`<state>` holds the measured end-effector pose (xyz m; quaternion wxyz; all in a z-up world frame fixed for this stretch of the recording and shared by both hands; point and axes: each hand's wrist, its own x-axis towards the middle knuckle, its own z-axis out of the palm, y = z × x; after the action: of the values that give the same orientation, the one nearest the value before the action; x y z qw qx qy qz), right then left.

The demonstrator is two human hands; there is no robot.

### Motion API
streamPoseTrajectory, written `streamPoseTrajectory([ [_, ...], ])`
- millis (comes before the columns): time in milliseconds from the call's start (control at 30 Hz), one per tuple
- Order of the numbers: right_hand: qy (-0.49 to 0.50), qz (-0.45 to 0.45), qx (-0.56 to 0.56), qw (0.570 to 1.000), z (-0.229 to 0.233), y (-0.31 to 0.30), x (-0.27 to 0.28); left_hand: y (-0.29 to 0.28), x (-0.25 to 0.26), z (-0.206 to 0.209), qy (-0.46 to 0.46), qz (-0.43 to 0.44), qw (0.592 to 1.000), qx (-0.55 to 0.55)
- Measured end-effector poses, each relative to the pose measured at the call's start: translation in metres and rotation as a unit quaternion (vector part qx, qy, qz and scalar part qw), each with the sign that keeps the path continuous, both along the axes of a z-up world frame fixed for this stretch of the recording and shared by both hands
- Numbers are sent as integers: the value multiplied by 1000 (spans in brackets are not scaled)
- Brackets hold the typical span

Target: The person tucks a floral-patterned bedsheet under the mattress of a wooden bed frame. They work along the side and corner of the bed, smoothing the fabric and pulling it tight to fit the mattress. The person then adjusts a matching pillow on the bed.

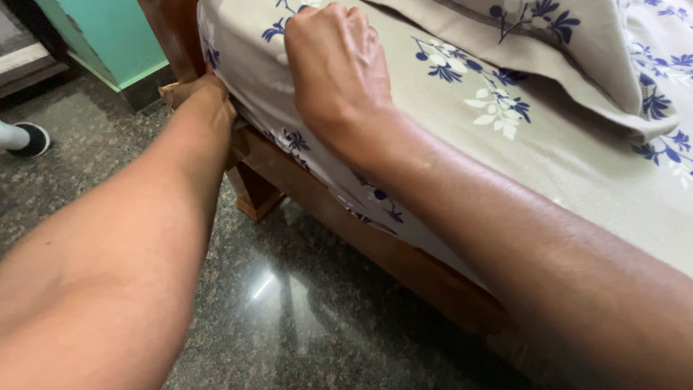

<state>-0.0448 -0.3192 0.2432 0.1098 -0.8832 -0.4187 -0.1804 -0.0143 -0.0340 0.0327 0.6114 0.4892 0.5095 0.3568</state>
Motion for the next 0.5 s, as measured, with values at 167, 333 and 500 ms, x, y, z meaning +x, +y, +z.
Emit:
streamPoseTrajectory([
  [167, 34, 48, 59, 997, -1, -7, 5, -14, -9, 6, 65, 23, 995, 67],
  [333, -187, 125, 152, 963, -20, -30, -10, -53, -28, 1, 104, -2, 991, 80],
  [500, -59, 137, 12, 989, -79, -100, -85, -156, -58, -5, -43, -145, 983, -105],
])
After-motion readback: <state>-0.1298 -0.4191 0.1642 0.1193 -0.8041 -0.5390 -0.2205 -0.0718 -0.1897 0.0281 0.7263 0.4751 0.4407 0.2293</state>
